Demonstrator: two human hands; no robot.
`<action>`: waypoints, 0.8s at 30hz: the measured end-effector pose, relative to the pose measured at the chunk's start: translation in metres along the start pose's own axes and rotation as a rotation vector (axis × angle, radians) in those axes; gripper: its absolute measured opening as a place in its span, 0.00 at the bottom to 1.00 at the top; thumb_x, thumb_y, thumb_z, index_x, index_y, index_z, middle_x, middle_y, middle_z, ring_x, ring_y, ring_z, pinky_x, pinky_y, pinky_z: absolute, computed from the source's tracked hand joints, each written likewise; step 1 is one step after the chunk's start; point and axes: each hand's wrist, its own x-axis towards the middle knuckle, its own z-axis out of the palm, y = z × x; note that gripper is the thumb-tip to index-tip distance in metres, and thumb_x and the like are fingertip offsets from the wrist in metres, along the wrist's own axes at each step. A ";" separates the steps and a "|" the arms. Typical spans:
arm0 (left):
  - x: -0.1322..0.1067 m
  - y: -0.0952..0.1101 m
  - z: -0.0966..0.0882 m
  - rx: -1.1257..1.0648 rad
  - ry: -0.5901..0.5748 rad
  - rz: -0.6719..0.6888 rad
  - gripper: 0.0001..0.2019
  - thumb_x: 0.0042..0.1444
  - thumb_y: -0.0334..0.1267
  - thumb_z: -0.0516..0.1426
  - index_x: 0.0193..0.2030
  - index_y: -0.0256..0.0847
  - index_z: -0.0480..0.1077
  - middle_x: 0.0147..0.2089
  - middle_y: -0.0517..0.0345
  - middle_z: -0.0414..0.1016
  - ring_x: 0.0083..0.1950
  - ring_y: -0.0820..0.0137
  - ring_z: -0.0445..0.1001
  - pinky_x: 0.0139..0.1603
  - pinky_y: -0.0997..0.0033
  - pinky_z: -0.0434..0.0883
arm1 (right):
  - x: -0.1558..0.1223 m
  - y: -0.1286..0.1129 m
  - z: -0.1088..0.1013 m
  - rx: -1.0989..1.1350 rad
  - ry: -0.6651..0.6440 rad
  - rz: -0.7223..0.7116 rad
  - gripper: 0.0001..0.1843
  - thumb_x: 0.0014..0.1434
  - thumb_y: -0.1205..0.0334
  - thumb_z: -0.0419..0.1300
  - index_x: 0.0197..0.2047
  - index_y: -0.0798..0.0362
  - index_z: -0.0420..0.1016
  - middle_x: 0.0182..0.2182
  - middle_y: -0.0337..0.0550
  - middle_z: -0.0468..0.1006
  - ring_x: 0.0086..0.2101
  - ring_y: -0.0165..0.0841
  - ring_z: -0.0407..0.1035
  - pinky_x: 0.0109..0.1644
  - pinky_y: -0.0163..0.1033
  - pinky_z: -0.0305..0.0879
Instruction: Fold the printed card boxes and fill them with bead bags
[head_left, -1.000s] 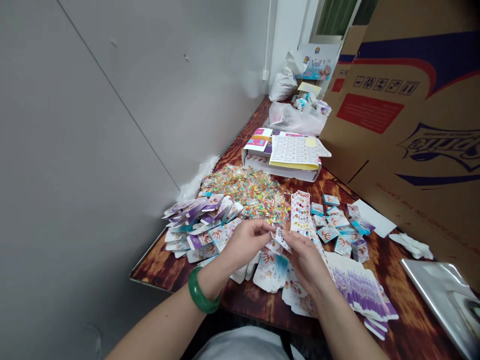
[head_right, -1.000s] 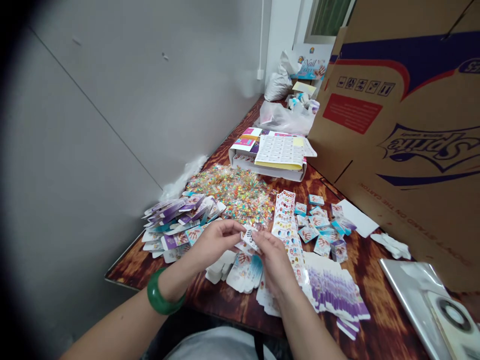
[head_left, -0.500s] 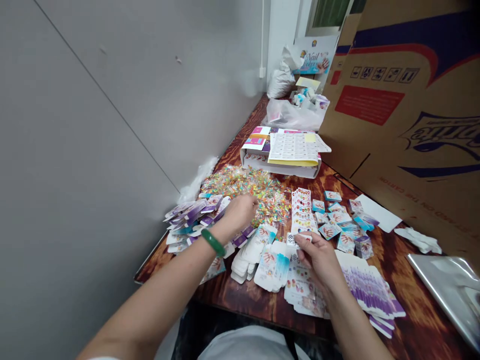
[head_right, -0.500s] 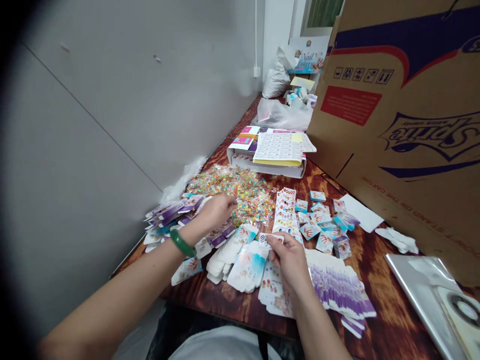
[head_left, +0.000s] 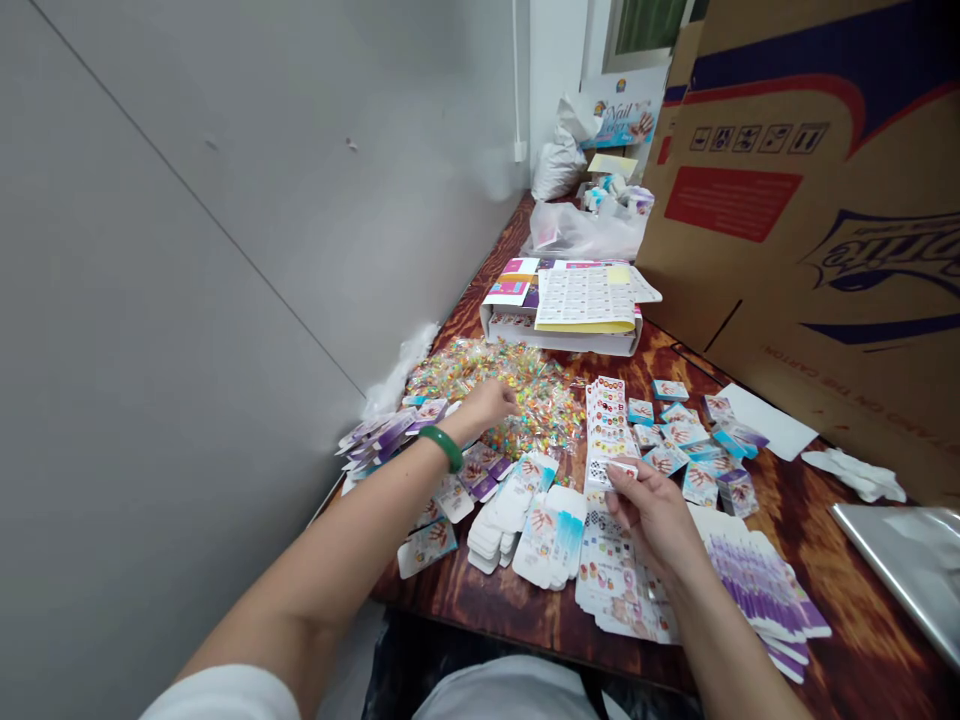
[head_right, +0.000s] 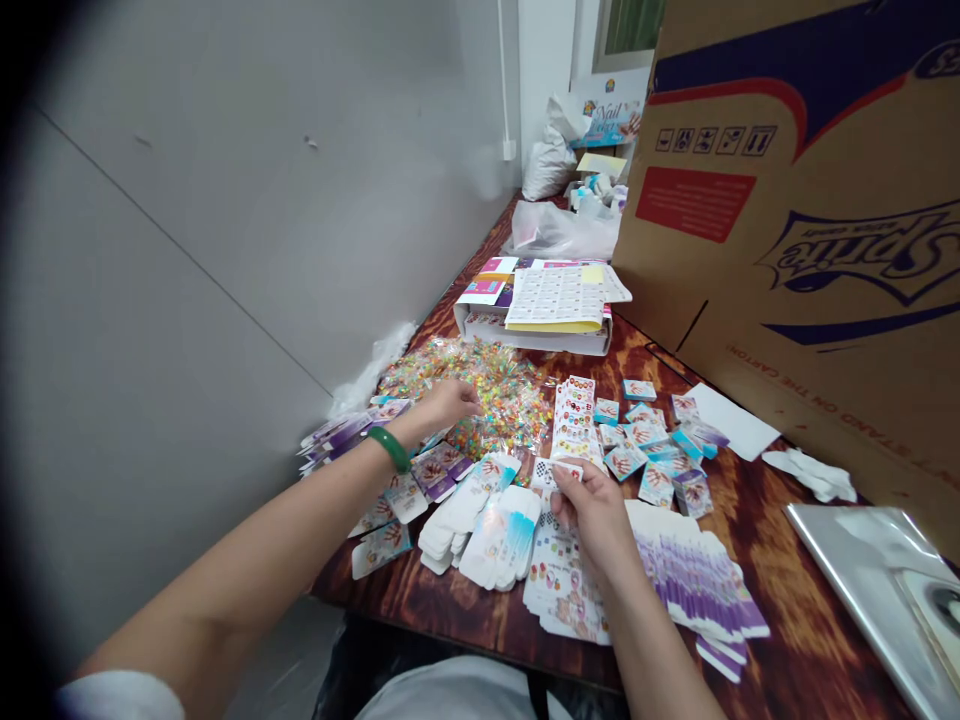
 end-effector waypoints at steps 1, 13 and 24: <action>-0.005 0.004 -0.003 -0.046 -0.021 0.006 0.06 0.47 0.37 0.59 0.25 0.36 0.72 0.25 0.53 0.73 0.32 0.66 0.72 0.33 0.70 0.65 | 0.002 0.000 0.000 -0.002 0.006 -0.011 0.18 0.44 0.53 0.66 0.34 0.56 0.68 0.12 0.34 0.68 0.12 0.22 0.53 0.16 0.28 0.44; -0.078 0.054 0.007 -0.252 -0.146 0.155 0.05 0.45 0.37 0.59 0.27 0.38 0.69 0.20 0.65 0.65 0.23 0.76 0.63 0.24 0.77 0.57 | 0.013 0.001 0.042 -0.076 -0.211 0.011 0.17 0.44 0.61 0.59 0.39 0.55 0.70 0.18 0.38 0.74 0.16 0.26 0.61 0.22 0.32 0.56; -0.095 0.014 -0.023 0.587 -0.366 0.410 0.23 0.45 0.30 0.54 0.52 0.40 0.65 0.48 0.47 0.69 0.50 0.57 0.66 0.48 0.59 0.61 | 0.017 -0.001 0.021 -0.187 -0.100 -0.114 0.14 0.45 0.55 0.65 0.27 0.55 0.69 0.17 0.36 0.71 0.17 0.25 0.59 0.21 0.31 0.53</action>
